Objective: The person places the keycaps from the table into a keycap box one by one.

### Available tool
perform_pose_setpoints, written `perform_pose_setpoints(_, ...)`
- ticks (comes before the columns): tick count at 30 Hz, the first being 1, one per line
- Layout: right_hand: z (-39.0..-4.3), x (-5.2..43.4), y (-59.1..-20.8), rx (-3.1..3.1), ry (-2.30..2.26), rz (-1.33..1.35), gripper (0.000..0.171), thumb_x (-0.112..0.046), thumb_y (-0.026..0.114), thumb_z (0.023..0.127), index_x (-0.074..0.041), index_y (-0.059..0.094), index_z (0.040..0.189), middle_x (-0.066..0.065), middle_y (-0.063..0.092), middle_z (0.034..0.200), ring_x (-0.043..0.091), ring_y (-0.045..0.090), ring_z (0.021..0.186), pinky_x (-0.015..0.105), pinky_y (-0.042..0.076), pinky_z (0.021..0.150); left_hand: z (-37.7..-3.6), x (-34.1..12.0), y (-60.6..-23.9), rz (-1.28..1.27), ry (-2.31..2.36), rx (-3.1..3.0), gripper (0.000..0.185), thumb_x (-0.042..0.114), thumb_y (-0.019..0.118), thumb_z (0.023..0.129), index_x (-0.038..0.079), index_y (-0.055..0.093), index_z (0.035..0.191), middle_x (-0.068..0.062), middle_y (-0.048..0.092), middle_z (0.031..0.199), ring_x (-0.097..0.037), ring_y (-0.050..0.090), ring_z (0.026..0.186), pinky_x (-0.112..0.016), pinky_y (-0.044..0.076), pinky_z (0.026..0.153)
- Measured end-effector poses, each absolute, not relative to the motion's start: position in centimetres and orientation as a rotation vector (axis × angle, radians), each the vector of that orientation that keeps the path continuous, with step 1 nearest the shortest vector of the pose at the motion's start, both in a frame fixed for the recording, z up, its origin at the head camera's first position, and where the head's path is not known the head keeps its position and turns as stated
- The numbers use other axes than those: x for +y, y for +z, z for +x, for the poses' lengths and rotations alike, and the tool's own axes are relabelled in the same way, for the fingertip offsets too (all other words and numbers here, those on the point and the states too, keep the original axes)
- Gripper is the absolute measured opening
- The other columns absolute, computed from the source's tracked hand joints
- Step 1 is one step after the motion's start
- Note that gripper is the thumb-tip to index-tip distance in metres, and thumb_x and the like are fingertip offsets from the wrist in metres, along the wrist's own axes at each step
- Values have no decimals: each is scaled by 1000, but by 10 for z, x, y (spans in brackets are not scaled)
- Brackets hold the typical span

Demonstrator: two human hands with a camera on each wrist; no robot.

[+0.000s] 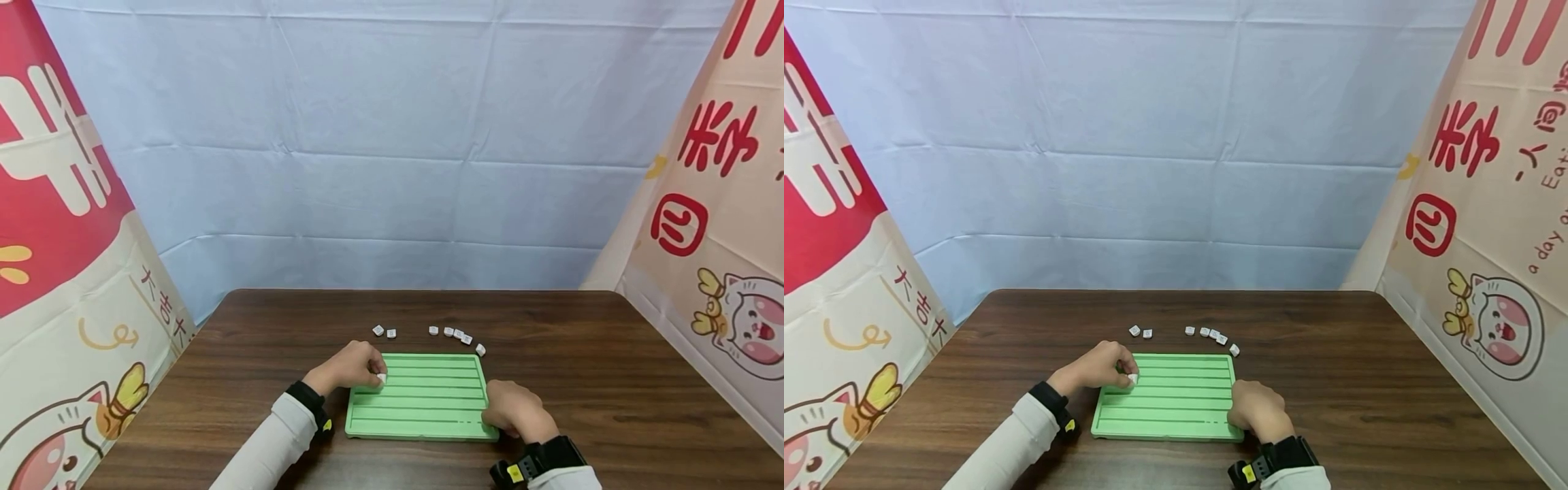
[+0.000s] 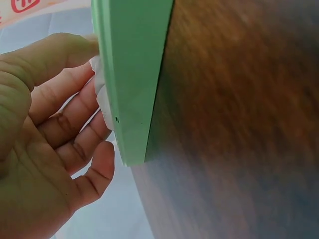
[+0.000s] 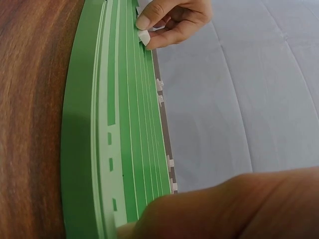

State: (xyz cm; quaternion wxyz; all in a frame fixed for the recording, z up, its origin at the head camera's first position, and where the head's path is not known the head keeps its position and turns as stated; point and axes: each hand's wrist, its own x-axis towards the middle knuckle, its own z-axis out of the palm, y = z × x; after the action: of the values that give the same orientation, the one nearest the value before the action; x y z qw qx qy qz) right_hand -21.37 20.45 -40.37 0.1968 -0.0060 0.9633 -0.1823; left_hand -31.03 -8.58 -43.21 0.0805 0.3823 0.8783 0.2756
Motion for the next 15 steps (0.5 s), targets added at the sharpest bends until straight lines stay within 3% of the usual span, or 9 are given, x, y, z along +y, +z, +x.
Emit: perform_pose_setpoints(15, -212, 205, -403, 2701, -518, -25, 17, 1, 53, 80, -6, 54, 64, 4, 40, 46, 13, 32, 38, 25, 23, 40, -311, -85, -432, 1145, 814, 2606, 9, 4, 68, 83, 11, 71, 88, 6, 62, 85, -6, 55, 76, -24, 47, 66)
